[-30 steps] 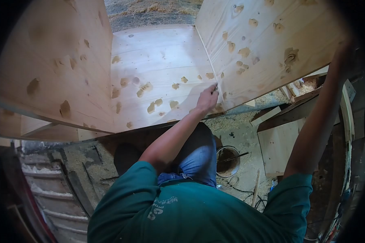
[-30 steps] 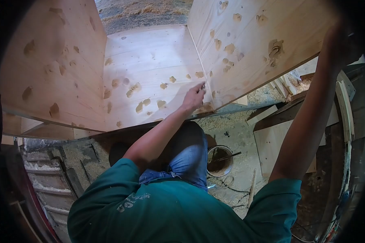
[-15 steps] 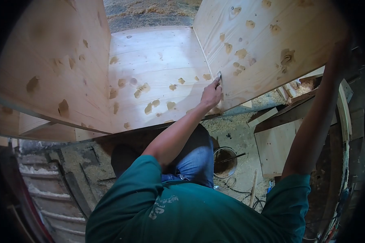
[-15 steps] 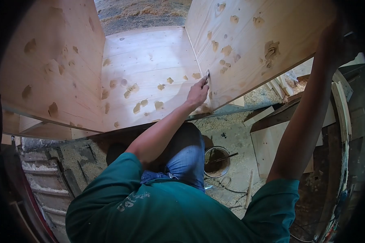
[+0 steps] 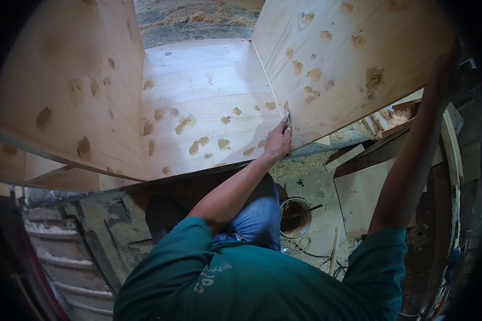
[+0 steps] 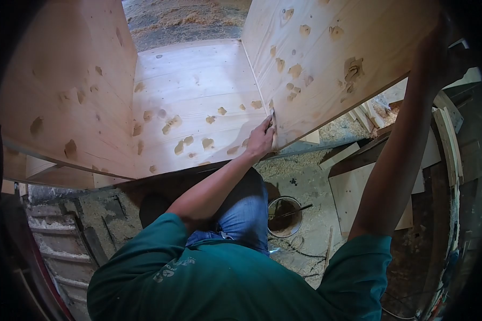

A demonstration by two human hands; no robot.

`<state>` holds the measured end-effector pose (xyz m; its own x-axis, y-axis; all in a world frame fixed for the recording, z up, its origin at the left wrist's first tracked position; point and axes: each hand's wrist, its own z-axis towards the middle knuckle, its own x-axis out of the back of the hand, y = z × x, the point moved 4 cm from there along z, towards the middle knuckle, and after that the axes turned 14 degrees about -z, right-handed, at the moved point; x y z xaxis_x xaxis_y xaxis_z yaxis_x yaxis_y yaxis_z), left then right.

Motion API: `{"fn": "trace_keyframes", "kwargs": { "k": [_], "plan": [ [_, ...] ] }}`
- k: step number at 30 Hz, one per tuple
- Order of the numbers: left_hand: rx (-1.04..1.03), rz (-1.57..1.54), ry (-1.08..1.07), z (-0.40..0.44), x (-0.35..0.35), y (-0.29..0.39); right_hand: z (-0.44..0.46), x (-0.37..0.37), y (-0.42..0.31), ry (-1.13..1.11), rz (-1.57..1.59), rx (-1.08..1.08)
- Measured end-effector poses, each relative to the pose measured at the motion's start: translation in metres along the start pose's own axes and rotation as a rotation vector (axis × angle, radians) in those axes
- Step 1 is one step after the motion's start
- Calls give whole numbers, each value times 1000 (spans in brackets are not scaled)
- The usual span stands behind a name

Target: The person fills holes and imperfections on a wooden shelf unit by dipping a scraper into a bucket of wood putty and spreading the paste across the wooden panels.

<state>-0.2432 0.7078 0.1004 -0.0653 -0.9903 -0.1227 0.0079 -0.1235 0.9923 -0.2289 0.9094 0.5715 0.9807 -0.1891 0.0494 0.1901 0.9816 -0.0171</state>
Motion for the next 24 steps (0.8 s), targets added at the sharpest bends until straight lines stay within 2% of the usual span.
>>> {"fn": "trace_keyframes", "kwargs": {
  "k": [2, 5, 7, 10, 13, 15, 17, 19, 21, 23, 24],
  "plan": [
    [37, 2, 4, -1, 13, 12, -7, 16, -22, 56, 166, -123],
    [69, 14, 7, 8, 6, 11, -13, 24, -35, 19, 199, -237],
    [59, 25, 1, 7, 0, 15, -12, 29, -37, 47, 165, -212],
    [206, -48, -143, -5, 12, 8, -11, 30, -38, 131, 85, -148],
    [136, -135, -177, -44, 37, 14, -6, 30, -46, 189, 35, -111],
    [170, -204, -120, -60, 61, 30, 2, 30, -59, 46, 578, -9],
    [223, -270, -53, -80, 73, 40, 2, 30, -57, 9, 603, -28],
    [38, -313, -32, -90, 86, 61, 5, 25, -54, 106, 679, 23],
    [20, -233, 8, -103, 88, 76, 4, 28, -52, 17, 739, -85],
    [171, -279, -164, -120, 82, 83, -1, 32, -48, 322, 498, 28],
    [174, -258, -144, -130, 82, 85, -4, 29, -41, 325, 389, 57]
  ]
}}
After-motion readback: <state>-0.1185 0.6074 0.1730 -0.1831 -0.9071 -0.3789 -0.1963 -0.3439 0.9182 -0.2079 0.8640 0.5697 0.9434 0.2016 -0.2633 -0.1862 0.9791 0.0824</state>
